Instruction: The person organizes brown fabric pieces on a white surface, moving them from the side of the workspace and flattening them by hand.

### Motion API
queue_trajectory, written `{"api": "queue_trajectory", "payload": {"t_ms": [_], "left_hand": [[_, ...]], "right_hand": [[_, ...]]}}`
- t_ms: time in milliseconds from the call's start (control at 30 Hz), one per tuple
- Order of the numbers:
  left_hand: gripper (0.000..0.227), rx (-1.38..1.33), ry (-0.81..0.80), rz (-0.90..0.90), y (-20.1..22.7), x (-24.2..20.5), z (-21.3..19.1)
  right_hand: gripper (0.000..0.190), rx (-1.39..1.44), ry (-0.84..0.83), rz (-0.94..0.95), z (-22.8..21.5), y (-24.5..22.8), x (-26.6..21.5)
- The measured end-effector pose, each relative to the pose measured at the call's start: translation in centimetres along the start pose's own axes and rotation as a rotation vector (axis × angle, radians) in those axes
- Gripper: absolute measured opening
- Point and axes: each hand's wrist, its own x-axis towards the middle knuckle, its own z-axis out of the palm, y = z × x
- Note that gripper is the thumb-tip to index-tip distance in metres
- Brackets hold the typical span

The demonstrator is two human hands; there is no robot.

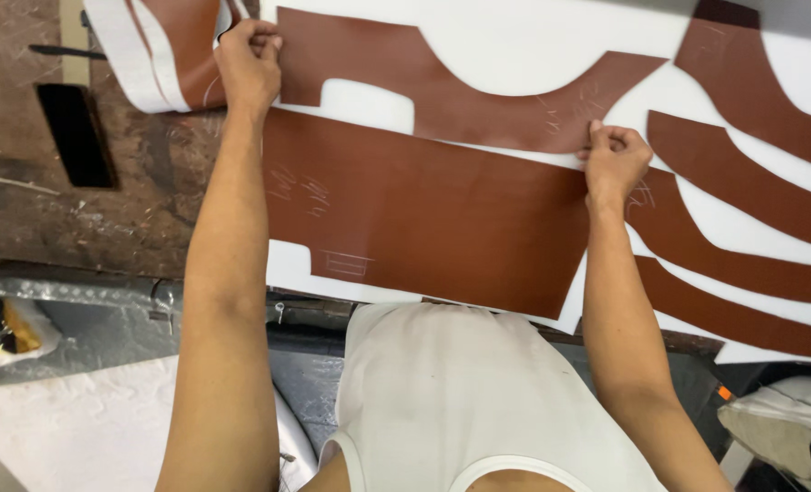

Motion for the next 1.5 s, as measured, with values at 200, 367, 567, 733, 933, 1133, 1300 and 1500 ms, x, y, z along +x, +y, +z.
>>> {"api": "queue_trajectory", "payload": {"t_ms": [200, 367, 567, 733, 933, 1133, 1300, 1500], "left_hand": [[0.007, -0.078, -0.069, -0.277, -0.5, 1.0, 0.1], [0.034, 0.077, -0.183, -0.205, -0.6, 0.9, 0.3], [0.028, -0.020, -0.119, -0.171, -0.5, 1.4, 0.3], [0.034, 0.005, -0.036, -0.079, 0.0, 1.8, 0.3], [0.036, 0.095, -0.088, -0.101, 0.4, 2.0, 0.2], [0.032, 0.100, -0.142, -0.199, 0.6, 2.2, -0.9], [0.029, 0.082, -0.136, -0.247, 1.0, 1.8, -0.5], [0.034, 0.092, -0.159, -0.298, -0.4, 2.6, -1.1]], "right_hand": [[0.013, -0.013, -0.050, -0.032, -0.4, 0.1, -0.9], [0.013, -0.031, -0.096, -0.004, -0.3, -0.3, -1.0], [0.012, -0.017, -0.114, 0.007, -0.4, -0.2, -1.5], [0.015, -0.159, -0.052, -0.062, 0.6, 0.1, -2.0], [0.018, -0.233, -0.084, -0.036, 0.1, -0.3, -1.8], [0.016, -0.233, -0.105, -0.036, 0.0, -0.8, -1.7], [0.019, -0.240, -0.103, -0.030, 0.1, -0.6, -1.5], [0.019, -0.239, -0.108, -0.007, -0.3, -0.4, -1.2]]}}
